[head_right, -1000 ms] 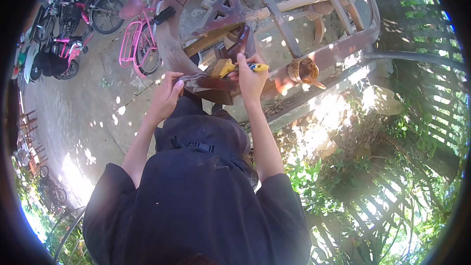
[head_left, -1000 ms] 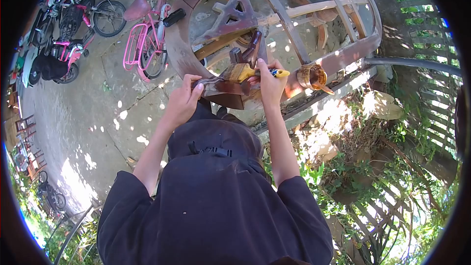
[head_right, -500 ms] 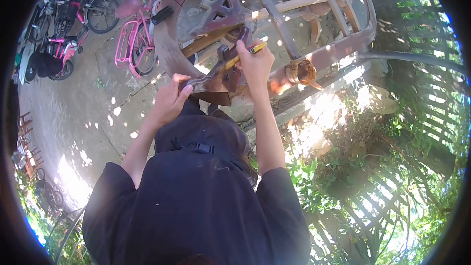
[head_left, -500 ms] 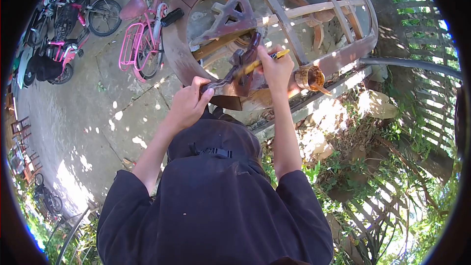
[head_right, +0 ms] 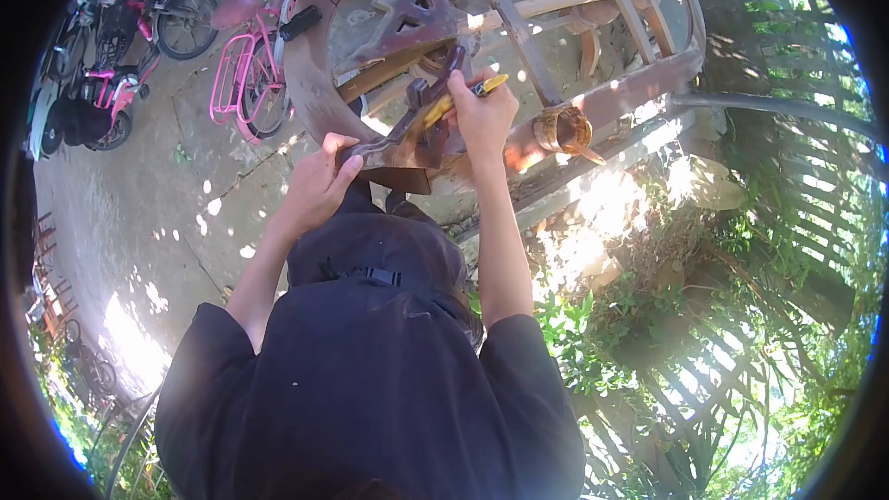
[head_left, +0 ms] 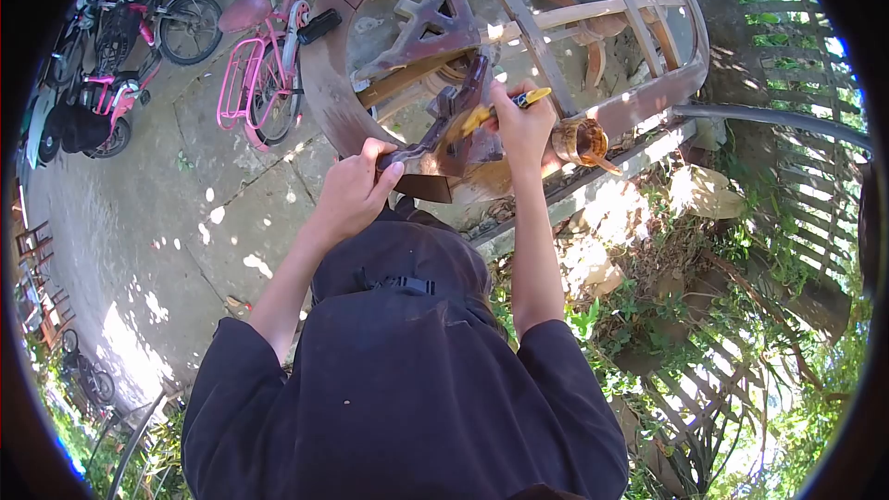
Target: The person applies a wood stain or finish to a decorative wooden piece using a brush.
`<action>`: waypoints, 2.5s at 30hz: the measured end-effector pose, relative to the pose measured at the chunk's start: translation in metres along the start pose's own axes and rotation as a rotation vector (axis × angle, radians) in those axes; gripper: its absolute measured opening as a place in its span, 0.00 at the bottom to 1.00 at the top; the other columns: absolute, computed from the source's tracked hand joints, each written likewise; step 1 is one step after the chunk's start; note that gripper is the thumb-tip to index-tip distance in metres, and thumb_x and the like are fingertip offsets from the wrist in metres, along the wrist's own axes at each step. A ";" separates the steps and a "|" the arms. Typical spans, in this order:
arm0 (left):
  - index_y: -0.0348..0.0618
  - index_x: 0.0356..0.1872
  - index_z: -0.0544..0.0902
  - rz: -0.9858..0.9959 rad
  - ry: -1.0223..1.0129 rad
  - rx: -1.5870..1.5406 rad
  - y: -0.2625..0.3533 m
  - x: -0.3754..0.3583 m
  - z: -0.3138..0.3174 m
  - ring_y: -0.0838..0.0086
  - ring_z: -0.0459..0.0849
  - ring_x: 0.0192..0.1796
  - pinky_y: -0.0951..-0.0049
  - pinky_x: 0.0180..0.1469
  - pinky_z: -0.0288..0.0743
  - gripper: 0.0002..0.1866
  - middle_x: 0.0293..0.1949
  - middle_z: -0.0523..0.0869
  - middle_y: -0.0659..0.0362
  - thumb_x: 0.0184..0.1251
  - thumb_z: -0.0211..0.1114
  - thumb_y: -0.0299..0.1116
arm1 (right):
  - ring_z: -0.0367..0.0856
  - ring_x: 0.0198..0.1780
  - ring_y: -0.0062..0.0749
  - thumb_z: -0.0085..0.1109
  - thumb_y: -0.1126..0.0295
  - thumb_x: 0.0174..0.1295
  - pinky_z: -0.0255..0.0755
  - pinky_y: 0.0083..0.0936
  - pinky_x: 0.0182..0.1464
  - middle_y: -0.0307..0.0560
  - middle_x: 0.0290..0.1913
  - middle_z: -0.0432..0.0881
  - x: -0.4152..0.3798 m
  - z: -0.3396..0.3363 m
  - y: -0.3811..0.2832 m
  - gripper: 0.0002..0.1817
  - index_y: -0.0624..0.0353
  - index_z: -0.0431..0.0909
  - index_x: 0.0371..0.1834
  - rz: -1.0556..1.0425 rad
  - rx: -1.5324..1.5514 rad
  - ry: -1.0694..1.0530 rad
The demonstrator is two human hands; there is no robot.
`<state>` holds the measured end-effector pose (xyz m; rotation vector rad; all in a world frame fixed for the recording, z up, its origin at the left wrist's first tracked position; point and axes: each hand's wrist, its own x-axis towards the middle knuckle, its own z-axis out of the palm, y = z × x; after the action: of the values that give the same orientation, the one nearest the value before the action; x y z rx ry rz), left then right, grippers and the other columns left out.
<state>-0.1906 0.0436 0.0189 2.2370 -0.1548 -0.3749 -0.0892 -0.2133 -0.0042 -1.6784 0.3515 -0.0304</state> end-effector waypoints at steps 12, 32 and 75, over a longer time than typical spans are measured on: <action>0.38 0.63 0.75 0.025 0.032 -0.030 0.004 -0.003 0.002 0.47 0.88 0.45 0.53 0.51 0.76 0.20 0.37 0.87 0.45 0.86 0.49 0.44 | 0.86 0.18 0.24 0.73 0.66 0.66 0.76 0.21 0.19 0.44 0.18 0.83 0.016 0.004 -0.003 0.18 0.64 0.76 0.25 -0.146 -0.180 0.069; 0.41 0.61 0.75 0.007 0.008 -0.119 0.004 -0.003 0.006 0.46 0.87 0.43 0.52 0.49 0.75 0.16 0.35 0.85 0.45 0.85 0.49 0.38 | 0.85 0.18 0.23 0.75 0.63 0.66 0.78 0.21 0.19 0.43 0.19 0.84 0.019 -0.007 -0.009 0.20 0.63 0.75 0.26 0.057 0.049 -0.136; 0.41 0.66 0.71 -0.052 -0.064 -0.299 -0.006 -0.006 0.014 0.63 0.83 0.38 0.63 0.47 0.75 0.20 0.35 0.82 0.54 0.89 0.49 0.44 | 0.83 0.18 0.18 0.75 0.65 0.67 0.74 0.19 0.19 0.39 0.19 0.81 -0.033 -0.008 -0.051 0.22 0.61 0.71 0.22 -0.019 0.163 -0.125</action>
<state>-0.2009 0.0386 0.0075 1.9378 -0.0690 -0.4657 -0.1113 -0.2078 0.0521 -1.5138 0.2330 0.0311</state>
